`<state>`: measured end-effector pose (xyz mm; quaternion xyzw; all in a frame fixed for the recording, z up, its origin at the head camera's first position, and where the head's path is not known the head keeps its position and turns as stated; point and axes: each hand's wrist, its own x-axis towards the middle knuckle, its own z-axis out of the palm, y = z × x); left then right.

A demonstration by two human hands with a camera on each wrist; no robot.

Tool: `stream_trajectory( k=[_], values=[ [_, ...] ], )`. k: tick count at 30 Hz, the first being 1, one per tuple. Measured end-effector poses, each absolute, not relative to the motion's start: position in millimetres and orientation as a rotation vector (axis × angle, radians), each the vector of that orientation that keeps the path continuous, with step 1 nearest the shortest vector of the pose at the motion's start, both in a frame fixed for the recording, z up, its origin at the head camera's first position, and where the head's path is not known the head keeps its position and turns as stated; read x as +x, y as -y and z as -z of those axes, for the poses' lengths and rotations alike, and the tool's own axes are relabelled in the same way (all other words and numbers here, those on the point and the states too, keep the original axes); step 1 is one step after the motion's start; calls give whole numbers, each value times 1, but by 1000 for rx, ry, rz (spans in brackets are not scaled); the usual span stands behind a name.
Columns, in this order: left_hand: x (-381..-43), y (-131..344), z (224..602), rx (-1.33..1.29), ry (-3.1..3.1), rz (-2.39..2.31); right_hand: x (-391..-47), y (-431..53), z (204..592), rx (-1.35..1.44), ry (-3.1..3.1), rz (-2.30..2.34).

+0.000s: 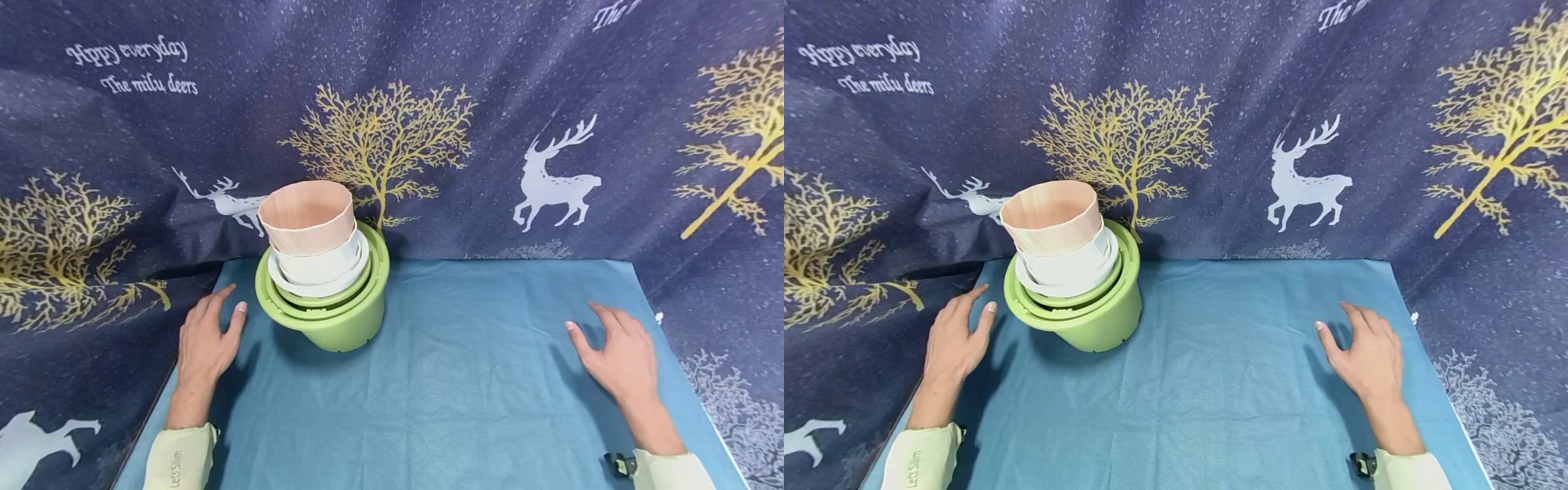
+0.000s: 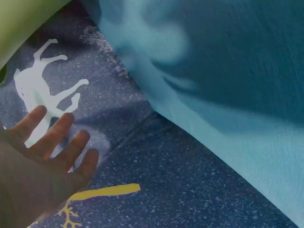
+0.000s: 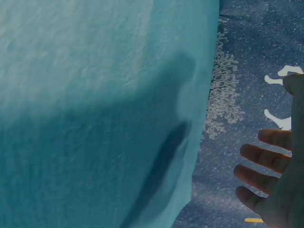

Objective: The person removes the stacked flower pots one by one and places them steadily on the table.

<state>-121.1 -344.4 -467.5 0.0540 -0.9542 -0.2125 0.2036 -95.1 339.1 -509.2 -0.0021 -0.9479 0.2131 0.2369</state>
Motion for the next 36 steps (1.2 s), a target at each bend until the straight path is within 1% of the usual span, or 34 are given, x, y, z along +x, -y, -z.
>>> stream_trajectory(
  k=[10,22,36],
  values=[
    [-120,339,463,127,2617,668,-100,-324,500,85,2543,-596],
    [-118,331,458,128,2553,780,-106,-300,480,165,2496,-635],
    [-122,321,453,36,2451,964,-114,-278,464,226,2489,-667]
  ],
)
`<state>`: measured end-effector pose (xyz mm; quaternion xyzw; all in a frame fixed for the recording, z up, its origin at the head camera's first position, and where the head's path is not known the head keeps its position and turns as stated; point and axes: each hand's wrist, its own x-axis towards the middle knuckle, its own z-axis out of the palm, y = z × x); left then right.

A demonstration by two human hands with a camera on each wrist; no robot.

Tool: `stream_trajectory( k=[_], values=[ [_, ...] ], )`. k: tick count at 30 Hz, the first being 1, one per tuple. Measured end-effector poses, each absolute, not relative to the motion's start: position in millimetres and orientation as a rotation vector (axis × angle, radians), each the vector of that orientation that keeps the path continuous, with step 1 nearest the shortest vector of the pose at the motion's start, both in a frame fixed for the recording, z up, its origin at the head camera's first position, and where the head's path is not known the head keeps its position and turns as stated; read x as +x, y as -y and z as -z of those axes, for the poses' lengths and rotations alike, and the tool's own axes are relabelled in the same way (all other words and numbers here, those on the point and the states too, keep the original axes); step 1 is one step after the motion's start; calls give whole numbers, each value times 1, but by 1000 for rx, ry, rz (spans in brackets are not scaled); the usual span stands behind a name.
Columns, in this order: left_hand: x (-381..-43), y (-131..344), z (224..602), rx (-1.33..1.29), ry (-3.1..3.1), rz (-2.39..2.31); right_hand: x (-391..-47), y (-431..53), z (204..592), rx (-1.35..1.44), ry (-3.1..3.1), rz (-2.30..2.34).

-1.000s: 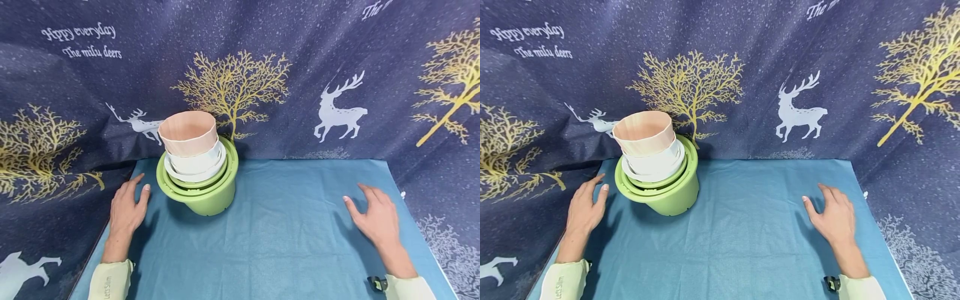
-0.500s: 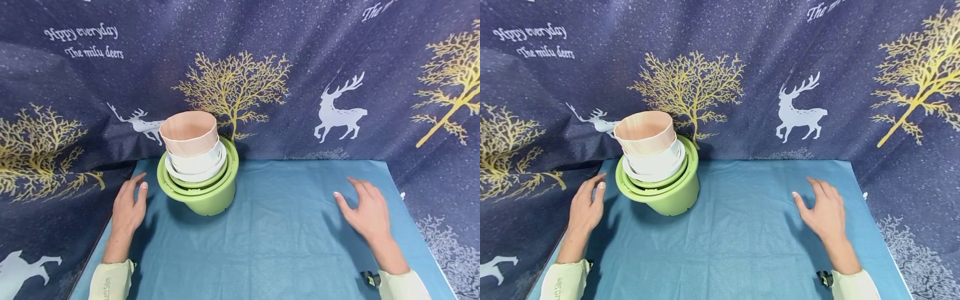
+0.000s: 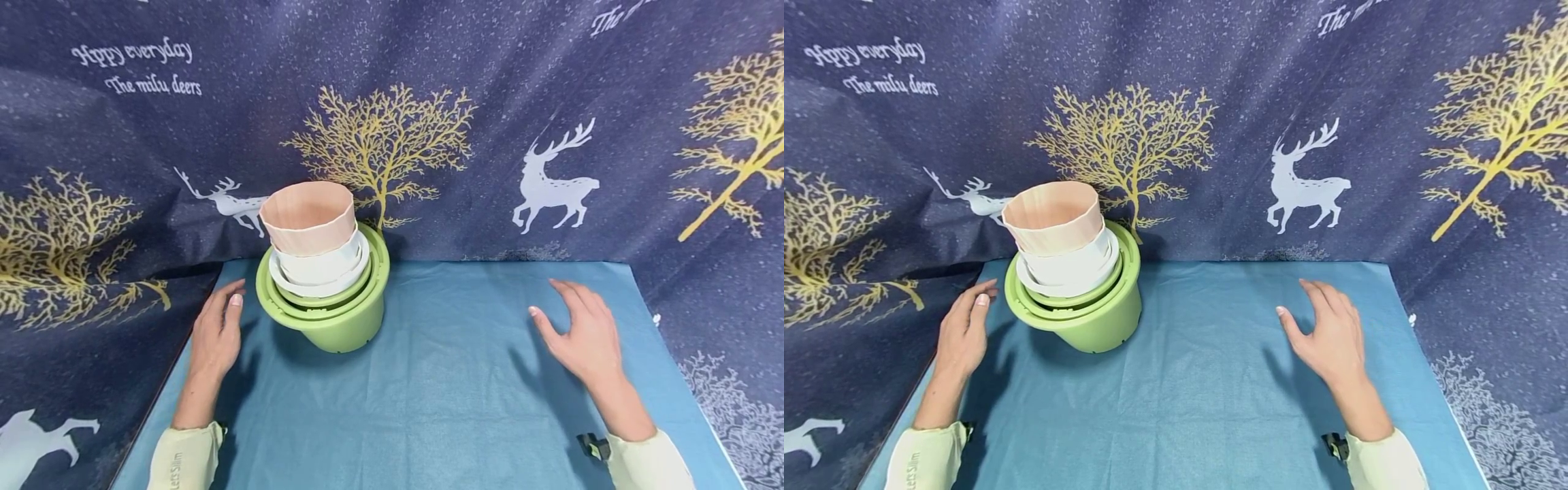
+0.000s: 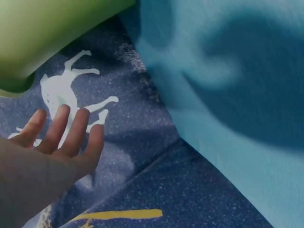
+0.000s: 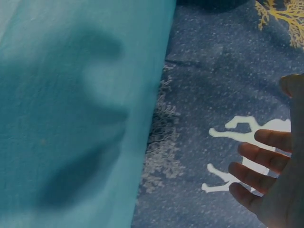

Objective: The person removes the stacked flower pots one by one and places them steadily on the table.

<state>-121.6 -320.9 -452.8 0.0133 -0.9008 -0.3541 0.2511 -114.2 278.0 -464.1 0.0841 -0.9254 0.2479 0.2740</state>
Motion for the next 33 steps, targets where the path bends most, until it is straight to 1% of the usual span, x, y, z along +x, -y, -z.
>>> stream_trajectory(
  k=[9,21,27,33],
  values=[
    [-124,314,448,-8,2401,1041,-118,-268,455,287,2434,-670],
    [-123,304,443,-29,2451,1357,-120,-254,441,327,2414,-703],
    [-126,299,442,-22,2465,1400,-123,-248,436,351,2409,-713],
    [-130,295,444,-82,2400,1395,-122,-240,430,380,2423,-727]
  ],
)
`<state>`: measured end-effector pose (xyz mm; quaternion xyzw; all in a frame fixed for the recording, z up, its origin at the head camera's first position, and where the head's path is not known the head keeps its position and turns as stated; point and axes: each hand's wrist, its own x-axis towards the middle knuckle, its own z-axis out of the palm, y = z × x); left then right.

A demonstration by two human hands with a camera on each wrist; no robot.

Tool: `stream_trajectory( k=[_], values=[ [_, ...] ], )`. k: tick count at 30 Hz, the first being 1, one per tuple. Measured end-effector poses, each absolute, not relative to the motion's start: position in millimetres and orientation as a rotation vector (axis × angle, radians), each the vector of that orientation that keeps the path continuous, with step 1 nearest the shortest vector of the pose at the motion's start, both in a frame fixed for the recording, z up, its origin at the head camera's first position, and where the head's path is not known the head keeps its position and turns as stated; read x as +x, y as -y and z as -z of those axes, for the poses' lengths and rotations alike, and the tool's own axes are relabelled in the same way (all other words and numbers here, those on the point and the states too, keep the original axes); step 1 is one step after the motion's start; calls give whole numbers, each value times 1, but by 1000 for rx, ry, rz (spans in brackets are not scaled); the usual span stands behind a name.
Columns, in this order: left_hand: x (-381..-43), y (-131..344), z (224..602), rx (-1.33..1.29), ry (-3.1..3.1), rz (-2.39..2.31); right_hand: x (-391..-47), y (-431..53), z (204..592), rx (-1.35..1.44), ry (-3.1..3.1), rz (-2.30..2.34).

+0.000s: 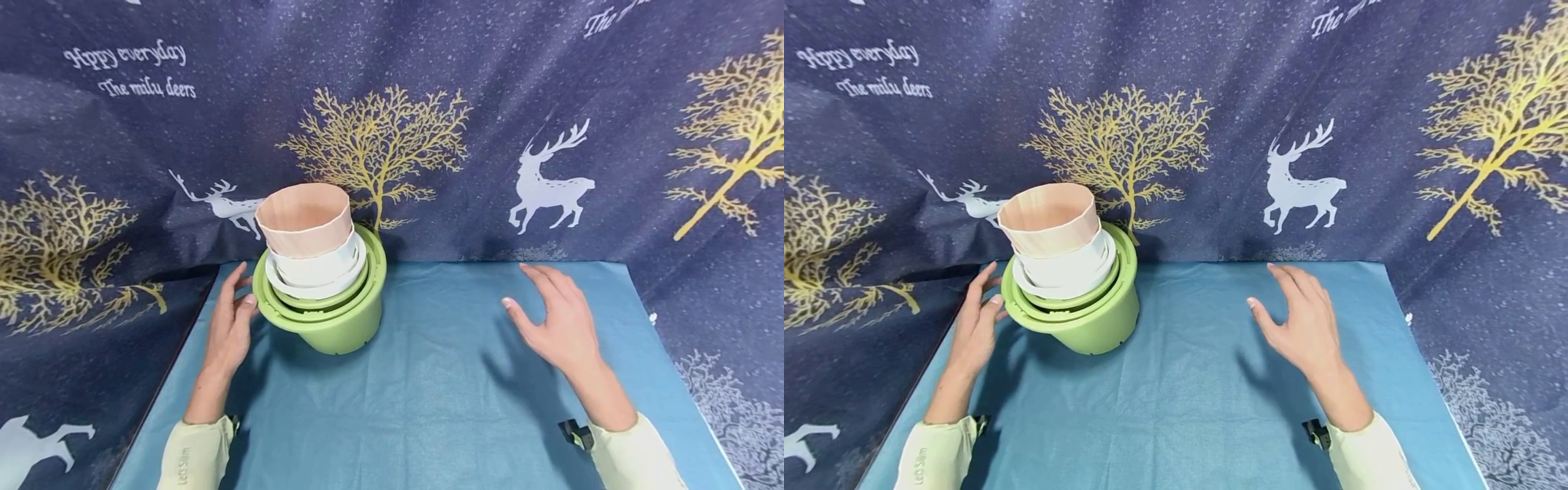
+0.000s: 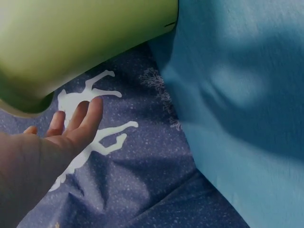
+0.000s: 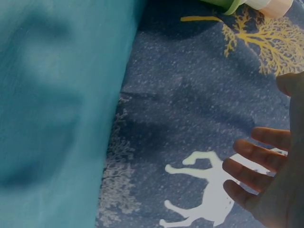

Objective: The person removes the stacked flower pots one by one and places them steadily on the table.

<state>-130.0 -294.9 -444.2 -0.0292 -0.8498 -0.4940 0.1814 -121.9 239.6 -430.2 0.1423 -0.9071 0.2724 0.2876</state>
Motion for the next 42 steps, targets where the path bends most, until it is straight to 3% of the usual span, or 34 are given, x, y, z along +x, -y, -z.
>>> stream_trajectory(
  k=[16,25,42],
  values=[
    [-135,283,447,-134,2340,1421,-118,-211,410,504,2402,-761],
    [-138,280,452,-159,2259,1665,-124,-192,404,579,2341,-786],
    [-138,280,454,-145,2217,1704,-139,-161,387,707,2298,-792]
  ],
)
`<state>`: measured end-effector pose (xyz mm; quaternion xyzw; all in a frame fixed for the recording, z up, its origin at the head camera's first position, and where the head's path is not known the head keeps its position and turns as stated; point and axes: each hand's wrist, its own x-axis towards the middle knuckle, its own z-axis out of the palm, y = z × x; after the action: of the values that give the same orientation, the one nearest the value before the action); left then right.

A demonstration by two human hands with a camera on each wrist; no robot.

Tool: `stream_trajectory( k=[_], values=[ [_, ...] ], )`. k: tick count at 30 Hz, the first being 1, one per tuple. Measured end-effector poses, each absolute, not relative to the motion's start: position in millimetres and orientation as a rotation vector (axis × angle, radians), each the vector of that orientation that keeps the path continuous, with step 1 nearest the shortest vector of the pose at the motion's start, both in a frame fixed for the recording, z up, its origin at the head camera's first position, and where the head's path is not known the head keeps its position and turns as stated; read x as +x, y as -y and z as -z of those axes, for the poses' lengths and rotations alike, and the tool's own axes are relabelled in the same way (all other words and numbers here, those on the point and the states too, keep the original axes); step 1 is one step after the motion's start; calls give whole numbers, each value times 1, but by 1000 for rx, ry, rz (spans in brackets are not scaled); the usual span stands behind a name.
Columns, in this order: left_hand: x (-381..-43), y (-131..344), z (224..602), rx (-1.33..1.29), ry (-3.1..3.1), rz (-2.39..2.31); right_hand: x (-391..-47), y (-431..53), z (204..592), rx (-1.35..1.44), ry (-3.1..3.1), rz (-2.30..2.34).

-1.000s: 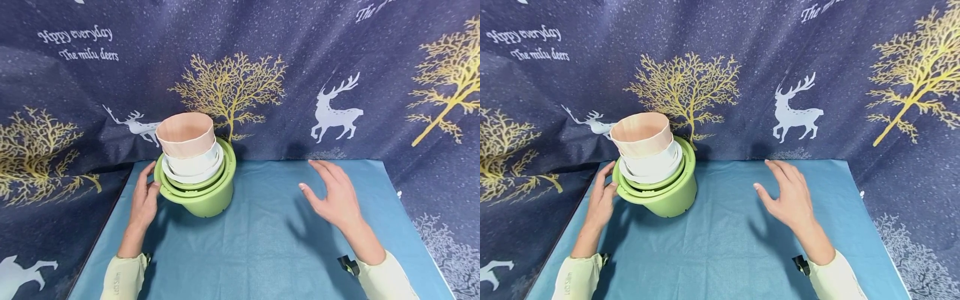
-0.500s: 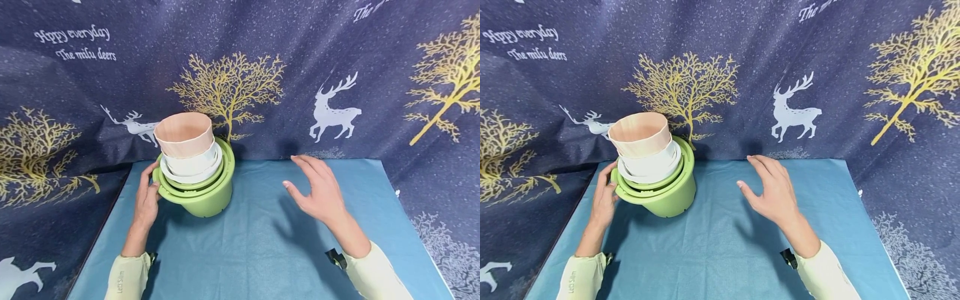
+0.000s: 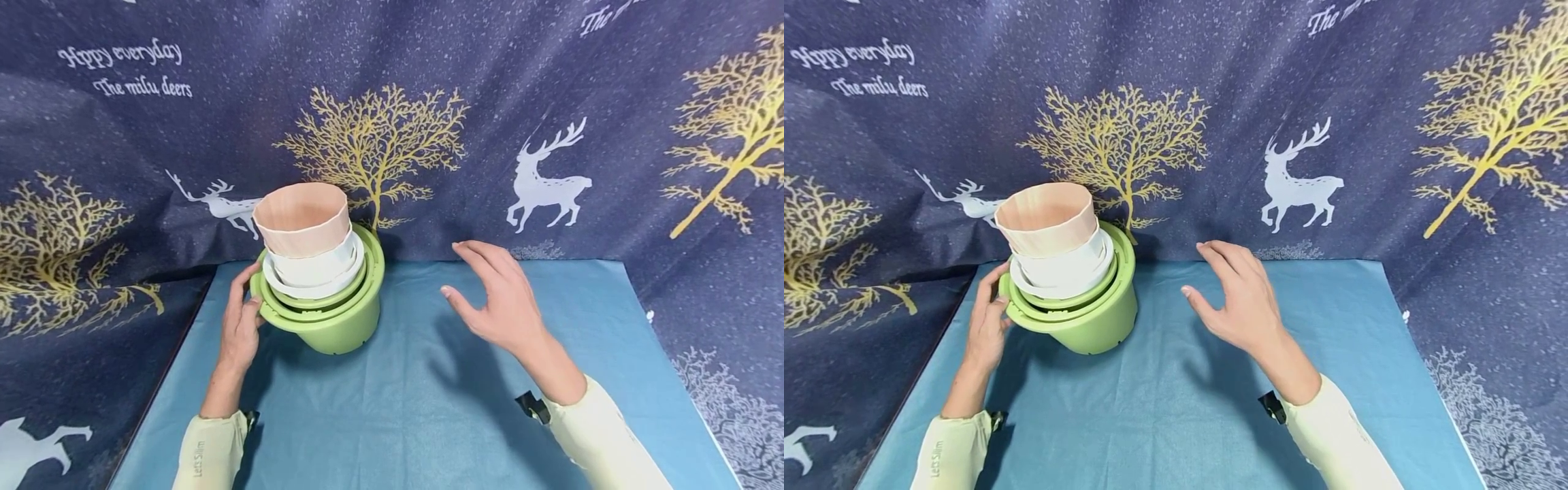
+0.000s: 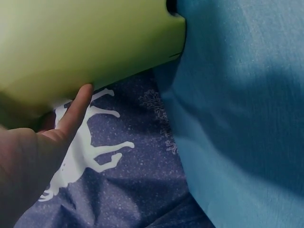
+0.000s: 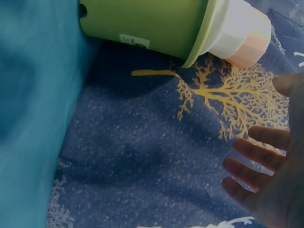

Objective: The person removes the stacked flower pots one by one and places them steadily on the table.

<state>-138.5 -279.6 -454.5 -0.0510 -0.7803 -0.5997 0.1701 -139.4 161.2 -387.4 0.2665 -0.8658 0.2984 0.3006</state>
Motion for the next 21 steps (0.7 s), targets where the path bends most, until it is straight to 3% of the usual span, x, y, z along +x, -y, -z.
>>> stream_trajectory(
  k=[21],
  values=[
    [-139,280,454,-141,2183,1780,-149,-126,365,819,2220,-844]
  ],
)
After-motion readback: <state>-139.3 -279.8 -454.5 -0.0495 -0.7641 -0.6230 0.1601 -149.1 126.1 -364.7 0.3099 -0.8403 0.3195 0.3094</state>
